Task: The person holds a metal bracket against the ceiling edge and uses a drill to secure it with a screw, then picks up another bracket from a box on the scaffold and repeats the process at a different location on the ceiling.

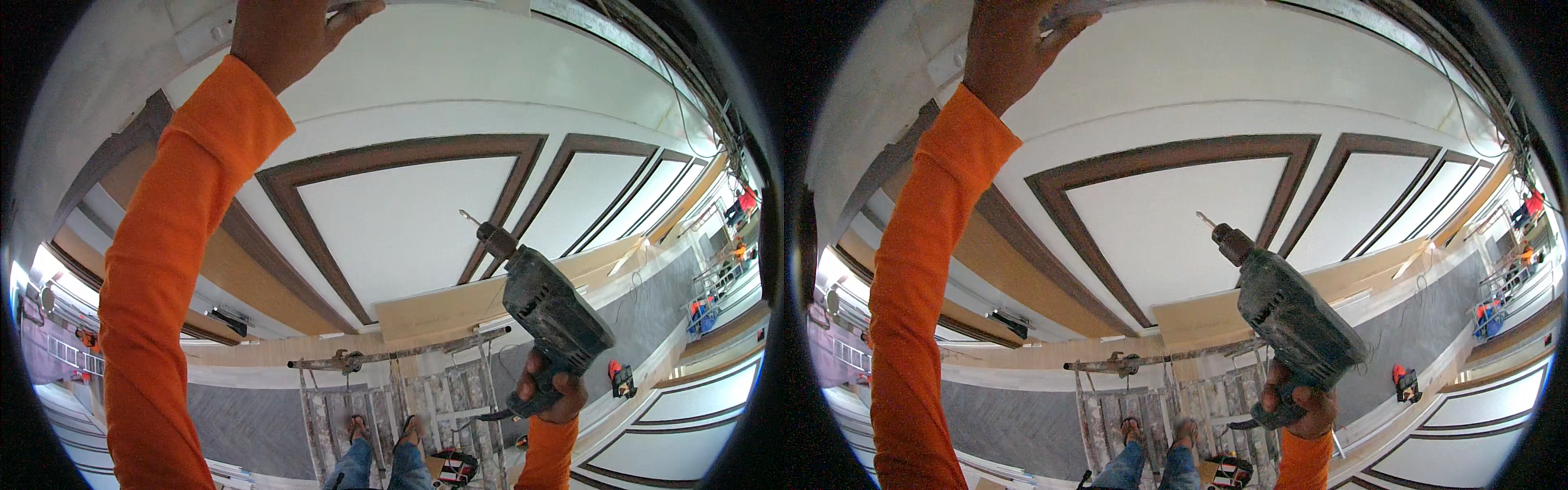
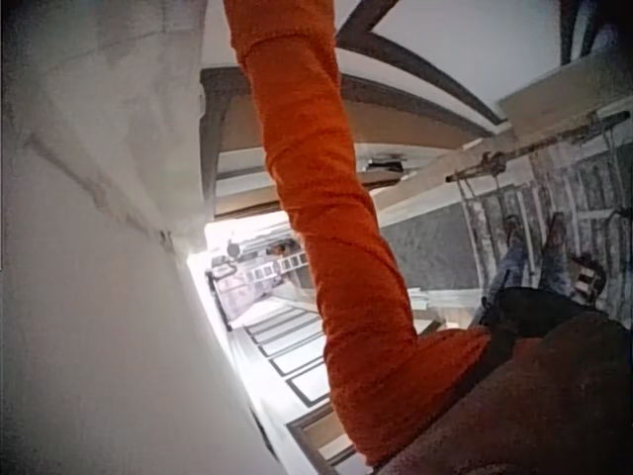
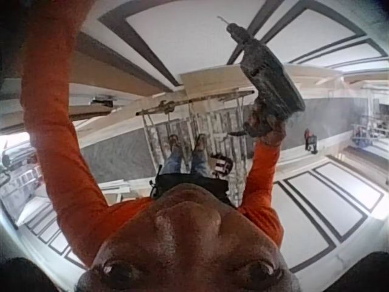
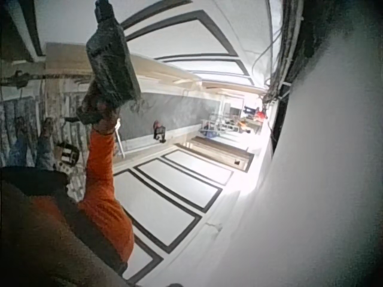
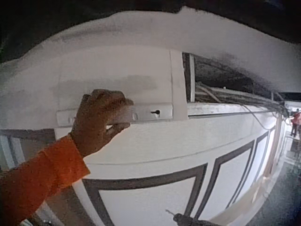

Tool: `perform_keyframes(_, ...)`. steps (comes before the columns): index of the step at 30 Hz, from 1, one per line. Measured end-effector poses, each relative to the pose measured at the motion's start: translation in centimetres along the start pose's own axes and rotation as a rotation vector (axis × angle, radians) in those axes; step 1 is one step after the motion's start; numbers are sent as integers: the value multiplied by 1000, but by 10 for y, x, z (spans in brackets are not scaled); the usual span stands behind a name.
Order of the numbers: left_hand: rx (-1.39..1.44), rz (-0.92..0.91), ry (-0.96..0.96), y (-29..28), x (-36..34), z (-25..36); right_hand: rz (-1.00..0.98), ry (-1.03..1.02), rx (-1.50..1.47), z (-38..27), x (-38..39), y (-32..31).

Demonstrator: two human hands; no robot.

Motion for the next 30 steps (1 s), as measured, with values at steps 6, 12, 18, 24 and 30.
perform_keyframes(6,23,-6,23,1,2,3,-38,7,12,13,1,-3)
perform_keyframes(12,-5,64,115,-1,4,3,17,-14,0,25,3,-14)
perform_keyframes(18,-24,61,88,2,4,6,31,-3,-7,28,2,-14)
perform_keyframes(24,-56,23,41,2,2,3,51,37,-7,36,3,-19)
perform_keyframes(30,-124,-2,59,2,5,2,9,30,-20,24,2,-10)
Point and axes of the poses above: each hand's wrist, its own x-axis away from the middle knuckle, its own y-axis out of the palm, z = x × y, the point moved 9 cm from there along -x, towards the middle knuckle, and after that the axes turned 13 degrees about x, right-handed, at the moved point
